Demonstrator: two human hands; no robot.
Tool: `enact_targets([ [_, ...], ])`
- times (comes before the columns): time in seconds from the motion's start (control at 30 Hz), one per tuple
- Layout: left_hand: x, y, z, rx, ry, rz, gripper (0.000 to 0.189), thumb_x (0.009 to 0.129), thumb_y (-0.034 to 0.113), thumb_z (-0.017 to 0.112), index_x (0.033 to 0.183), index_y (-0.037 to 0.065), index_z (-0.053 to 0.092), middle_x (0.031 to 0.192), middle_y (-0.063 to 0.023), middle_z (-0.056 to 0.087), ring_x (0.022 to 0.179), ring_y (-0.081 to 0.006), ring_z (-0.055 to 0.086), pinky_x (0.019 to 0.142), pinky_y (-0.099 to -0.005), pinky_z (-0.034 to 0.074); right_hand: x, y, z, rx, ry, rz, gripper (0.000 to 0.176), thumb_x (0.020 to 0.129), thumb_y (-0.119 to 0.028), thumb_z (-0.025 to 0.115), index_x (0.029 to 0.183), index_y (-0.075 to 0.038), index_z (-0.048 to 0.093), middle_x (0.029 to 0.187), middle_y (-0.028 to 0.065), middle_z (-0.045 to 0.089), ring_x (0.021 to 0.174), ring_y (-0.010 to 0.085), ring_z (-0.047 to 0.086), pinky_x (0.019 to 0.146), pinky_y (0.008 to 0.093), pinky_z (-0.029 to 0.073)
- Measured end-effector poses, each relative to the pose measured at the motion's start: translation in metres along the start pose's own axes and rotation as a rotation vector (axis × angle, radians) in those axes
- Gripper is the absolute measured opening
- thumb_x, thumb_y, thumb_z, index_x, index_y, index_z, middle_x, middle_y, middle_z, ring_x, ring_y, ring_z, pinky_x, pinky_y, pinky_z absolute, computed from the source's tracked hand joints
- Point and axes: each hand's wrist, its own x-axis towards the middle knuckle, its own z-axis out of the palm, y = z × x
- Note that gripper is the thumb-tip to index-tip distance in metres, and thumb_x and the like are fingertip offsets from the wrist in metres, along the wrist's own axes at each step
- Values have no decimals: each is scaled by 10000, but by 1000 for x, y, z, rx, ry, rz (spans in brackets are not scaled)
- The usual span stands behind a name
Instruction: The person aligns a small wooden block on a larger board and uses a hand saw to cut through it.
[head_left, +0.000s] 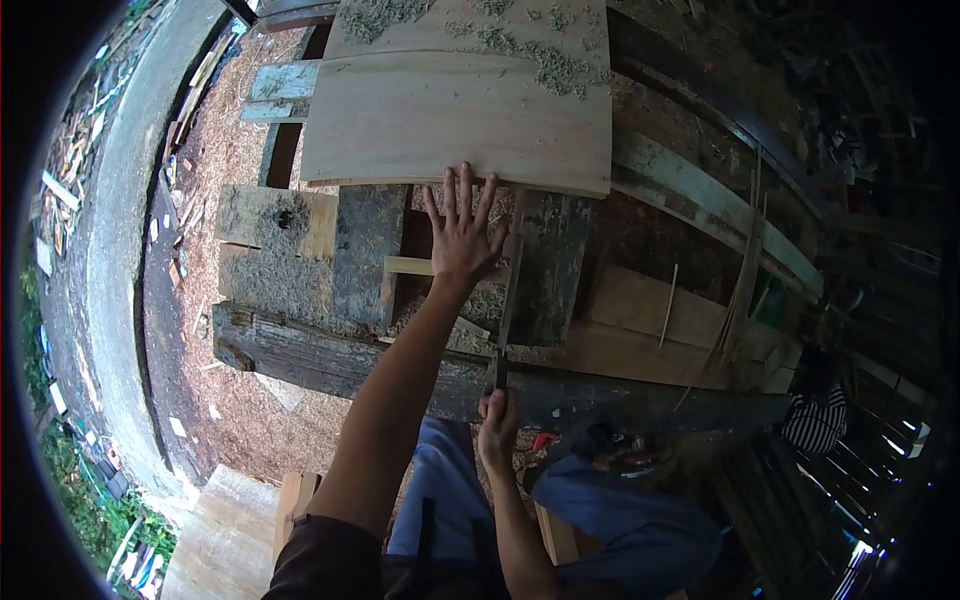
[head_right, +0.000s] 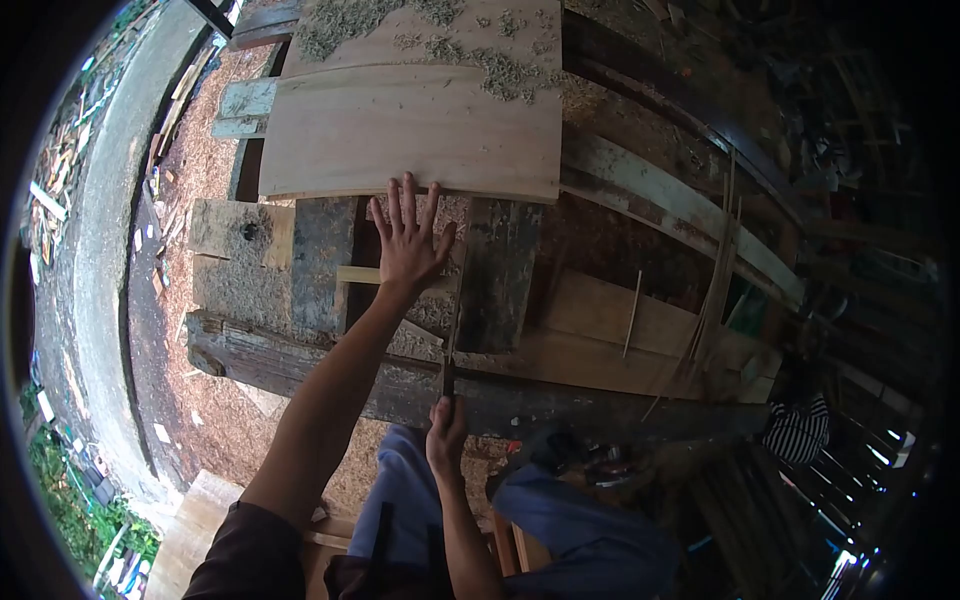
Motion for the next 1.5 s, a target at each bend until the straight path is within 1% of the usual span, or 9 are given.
enact_targets([
  [0.47, 0, 2, -6, 62, -35, 21, 673, 1059, 473, 350, 1633, 204, 123, 1687, -187, 39, 1557, -388, -9, 1219, -629, -17, 41, -40, 9, -97, -17, -62, 350, 1100, -330, 426, 922, -39, 505, 708, -26, 401, 626, 99, 394, 581, 293, 342],
  [0.7, 3, 1, -4, 70, -52, 19, 661, 1060, 473, 341, 1631, 212, 134, 1687, -183, 40, 1557, -387, -2, 1221, -630, -12, 30, -17, -3, -114, -6, -76, 383, 1105, -381, 388, 931, -58, 498, 682, -27, 394, 585, 71, 354, 549, 274, 293],
  [0.77, 2, 0, 0, 40, -8, -5, 664, 1046, 460, 363, 1632, 260, 123, 1700, -127, 36, 1567, -339, 6, 1230, -617, -12, 36, -19, 0, -104, -37, -77, 383, 1105, -385, 386, 932, -61, 497, 678, -32, 390, 581, 68, 350, 541, 271, 285],
  [0.9, 3, -1, 0, 46, -7, -3, 661, 1049, 454, 362, 1632, 257, 121, 1699, -132, 47, 1566, -342, 11, 1229, -617, -13, 0, -10, -13, -83, -22, 34, 346, 1098, -326, 426, 927, -34, 495, 699, -16, 420, 626, 91, 392, 575, 287, 338],
  [1.03, 2, 2, -1, 1, 6, 4, 679, 1033, 406, 399, 1632, 261, 116, 1699, -126, 56, 1567, -337, 17, 1229, -621, -11, 45, -50, -10, -196, -62, -102, 404, 1107, -394, 391, 864, -76, 450, 643, -35, 374, 558, 71, 343, 520, 283, 267],
  [1.3, 2, 3, -9, 41, -37, 11, 674, 1019, 317, 436, 1627, 224, 160, 1689, -164, 88, 1561, -368, 45, 1224, -631, -8, 22, -44, -13, -91, -20, -10, 433, 1099, -408, 413, 825, -76, 461, 621, -43, 383, 548, 61, 345, 520, 277, 271],
  [1.37, 0, 2, -8, 33, 6, -3, 678, 1002, 297, 455, 1623, 237, 187, 1690, -146, 116, 1564, -351, 65, 1222, -633, -10, 36, -42, -9, -115, 19, -43, 436, 1095, -412, 424, 814, -79, 449, 613, -42, 376, 535, 61, 341, 511, 276, 267],
  [1.43, 0, 3, -10, 68, -14, -26, 715, 984, 305, 467, 1626, 266, 155, 1697, -115, 98, 1569, -314, 54, 1226, -633, -12, 31, -40, -17, -127, -51, -13, 349, 1088, -357, 461, 989, -33, 545, 764, -25, 460, 659, 61, 444, 567, 266, 362],
  [1.5, -1, 4, -12, 98, -35, -54, 754, 965, 313, 479, 1630, 296, 123, 1704, -84, 80, 1574, -277, 42, 1230, -632, -14, -3, -27, -36, -169, -64, 39, 352, 1087, -358, 465, 959, -37, 531, 743, -24, 454, 642, 62, 434, 564, 267, 357],
])
